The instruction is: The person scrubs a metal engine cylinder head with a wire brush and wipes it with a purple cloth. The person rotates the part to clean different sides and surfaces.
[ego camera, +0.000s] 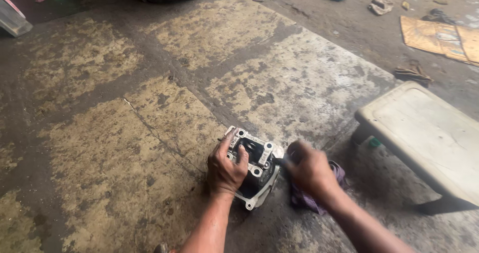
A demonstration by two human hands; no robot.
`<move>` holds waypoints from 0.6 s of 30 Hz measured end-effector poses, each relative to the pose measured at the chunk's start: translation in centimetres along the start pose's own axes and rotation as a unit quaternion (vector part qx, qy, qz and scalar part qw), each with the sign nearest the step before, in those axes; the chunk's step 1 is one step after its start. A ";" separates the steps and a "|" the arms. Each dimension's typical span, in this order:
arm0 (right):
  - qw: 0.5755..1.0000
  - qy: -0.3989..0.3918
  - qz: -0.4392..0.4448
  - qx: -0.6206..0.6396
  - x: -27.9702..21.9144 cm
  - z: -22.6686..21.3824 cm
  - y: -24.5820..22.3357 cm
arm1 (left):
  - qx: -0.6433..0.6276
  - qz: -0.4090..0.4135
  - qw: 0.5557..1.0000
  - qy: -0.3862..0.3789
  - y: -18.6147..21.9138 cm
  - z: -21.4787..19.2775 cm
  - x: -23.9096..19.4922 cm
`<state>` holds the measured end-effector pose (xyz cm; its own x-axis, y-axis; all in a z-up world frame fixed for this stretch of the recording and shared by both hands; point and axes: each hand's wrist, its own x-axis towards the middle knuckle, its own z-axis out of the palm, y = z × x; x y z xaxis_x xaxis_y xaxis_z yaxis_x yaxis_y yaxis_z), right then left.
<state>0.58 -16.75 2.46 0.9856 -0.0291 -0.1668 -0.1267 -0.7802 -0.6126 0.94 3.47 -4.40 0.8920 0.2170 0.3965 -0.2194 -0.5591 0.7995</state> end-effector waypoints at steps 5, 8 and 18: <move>0.989 -0.034 -0.110 -0.097 -0.6 1.1 0.5 | 0.018 0.016 0.999 0.024 0.2 0.0 0.3; 0.982 -0.060 -0.162 -0.077 -0.4 1.7 2.0 | 0.029 -0.011 0.999 0.021 0.2 0.1 -0.2; 0.976 -0.032 -0.133 -0.167 -0.6 4.8 1.9 | 0.031 0.003 0.999 0.019 -0.7 0.2 -0.3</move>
<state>-0.76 -15.27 -2.30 0.9683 0.2327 -0.0909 0.1865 -0.9155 -0.3565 0.89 3.58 -5.17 0.8750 0.2422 0.4192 -0.1989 -0.6097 0.7673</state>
